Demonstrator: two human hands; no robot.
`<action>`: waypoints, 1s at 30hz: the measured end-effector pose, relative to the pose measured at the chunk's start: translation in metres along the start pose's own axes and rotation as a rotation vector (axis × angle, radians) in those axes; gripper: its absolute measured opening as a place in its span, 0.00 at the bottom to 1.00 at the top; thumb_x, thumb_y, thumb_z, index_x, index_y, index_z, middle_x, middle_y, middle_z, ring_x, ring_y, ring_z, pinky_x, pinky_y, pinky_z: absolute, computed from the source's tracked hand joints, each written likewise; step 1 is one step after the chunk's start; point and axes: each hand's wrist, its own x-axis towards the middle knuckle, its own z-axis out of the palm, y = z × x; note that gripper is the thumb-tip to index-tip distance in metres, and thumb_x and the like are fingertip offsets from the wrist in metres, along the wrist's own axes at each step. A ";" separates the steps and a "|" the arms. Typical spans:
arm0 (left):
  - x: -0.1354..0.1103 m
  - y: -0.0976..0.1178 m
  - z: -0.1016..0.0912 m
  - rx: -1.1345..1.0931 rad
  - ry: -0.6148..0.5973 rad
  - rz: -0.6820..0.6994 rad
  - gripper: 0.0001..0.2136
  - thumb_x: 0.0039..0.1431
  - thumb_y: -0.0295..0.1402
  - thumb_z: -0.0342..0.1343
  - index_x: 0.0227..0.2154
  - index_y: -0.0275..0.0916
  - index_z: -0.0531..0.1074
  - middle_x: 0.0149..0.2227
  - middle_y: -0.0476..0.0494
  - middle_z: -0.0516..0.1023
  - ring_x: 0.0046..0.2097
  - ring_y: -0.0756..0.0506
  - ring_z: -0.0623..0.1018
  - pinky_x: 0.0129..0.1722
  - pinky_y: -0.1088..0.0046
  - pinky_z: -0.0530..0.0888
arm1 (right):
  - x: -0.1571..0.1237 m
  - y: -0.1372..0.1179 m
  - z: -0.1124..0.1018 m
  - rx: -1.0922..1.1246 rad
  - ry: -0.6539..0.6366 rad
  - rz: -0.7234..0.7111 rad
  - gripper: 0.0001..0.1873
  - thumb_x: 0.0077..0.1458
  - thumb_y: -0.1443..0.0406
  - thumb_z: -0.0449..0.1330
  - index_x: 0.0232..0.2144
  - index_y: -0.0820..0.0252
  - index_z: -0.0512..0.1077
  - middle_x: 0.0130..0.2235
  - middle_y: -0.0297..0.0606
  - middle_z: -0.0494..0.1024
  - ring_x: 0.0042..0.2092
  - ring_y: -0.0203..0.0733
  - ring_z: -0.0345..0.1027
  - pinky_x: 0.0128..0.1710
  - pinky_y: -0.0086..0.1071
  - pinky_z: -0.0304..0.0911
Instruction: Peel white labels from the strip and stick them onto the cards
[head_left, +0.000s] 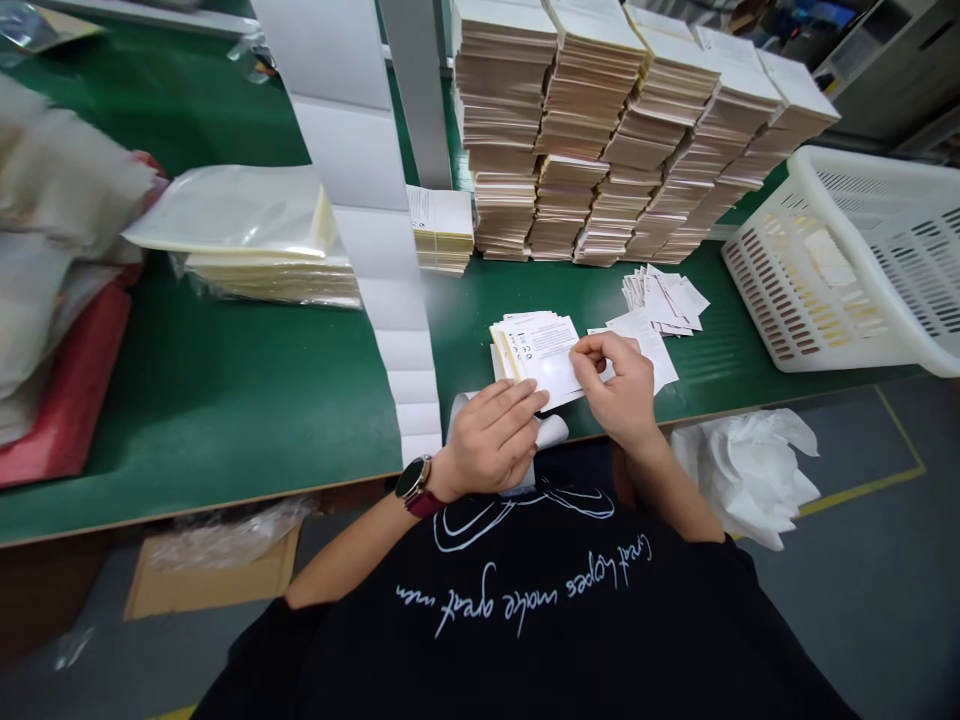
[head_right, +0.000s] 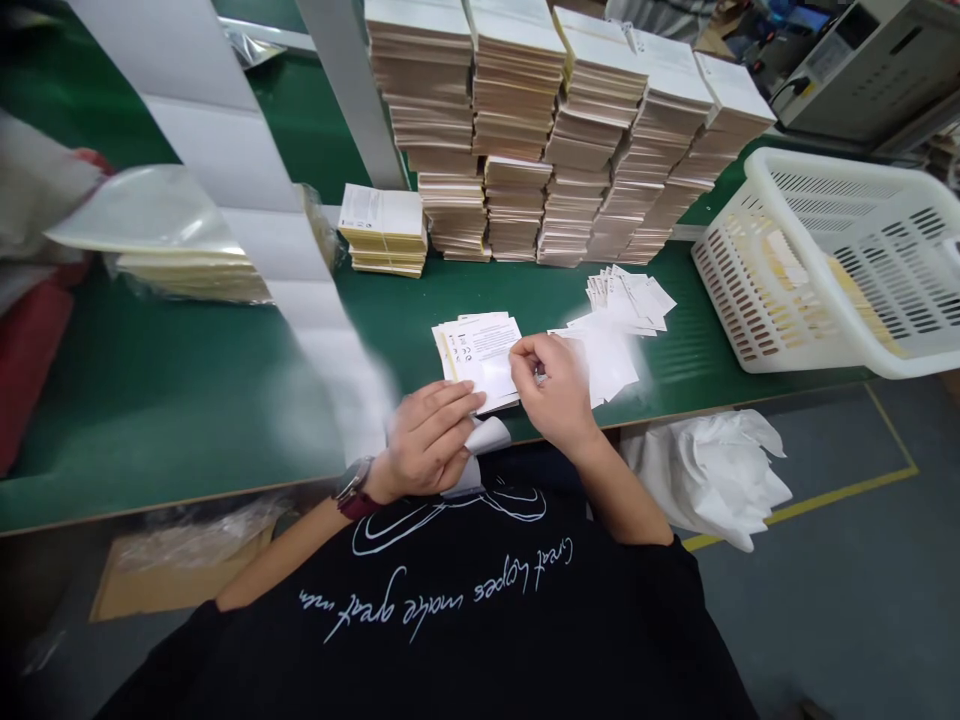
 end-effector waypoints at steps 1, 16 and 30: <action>0.000 0.000 0.000 0.002 -0.003 0.000 0.07 0.52 0.26 0.50 0.33 0.36 0.71 0.42 0.38 0.81 0.50 0.40 0.78 0.47 0.59 0.78 | 0.000 0.000 0.000 -0.043 -0.007 -0.038 0.05 0.56 0.68 0.56 0.28 0.56 0.69 0.25 0.29 0.72 0.30 0.36 0.64 0.38 0.35 0.59; -0.002 0.000 0.001 -0.001 -0.037 0.003 0.06 0.51 0.25 0.52 0.32 0.36 0.72 0.48 0.37 0.79 0.52 0.39 0.77 0.48 0.59 0.77 | 0.018 0.024 -0.007 0.338 -0.280 0.297 0.18 0.48 0.55 0.63 0.19 0.58 0.61 0.21 0.26 0.61 0.24 0.30 0.53 0.24 0.29 0.50; -0.007 0.002 0.001 -0.054 -0.013 -0.062 0.05 0.52 0.23 0.52 0.30 0.38 0.70 0.49 0.39 0.78 0.56 0.40 0.73 0.50 0.57 0.75 | -0.035 0.078 -0.028 -0.343 0.130 0.241 0.16 0.55 0.54 0.58 0.24 0.58 0.68 0.31 0.37 0.70 0.39 0.46 0.64 0.44 0.47 0.58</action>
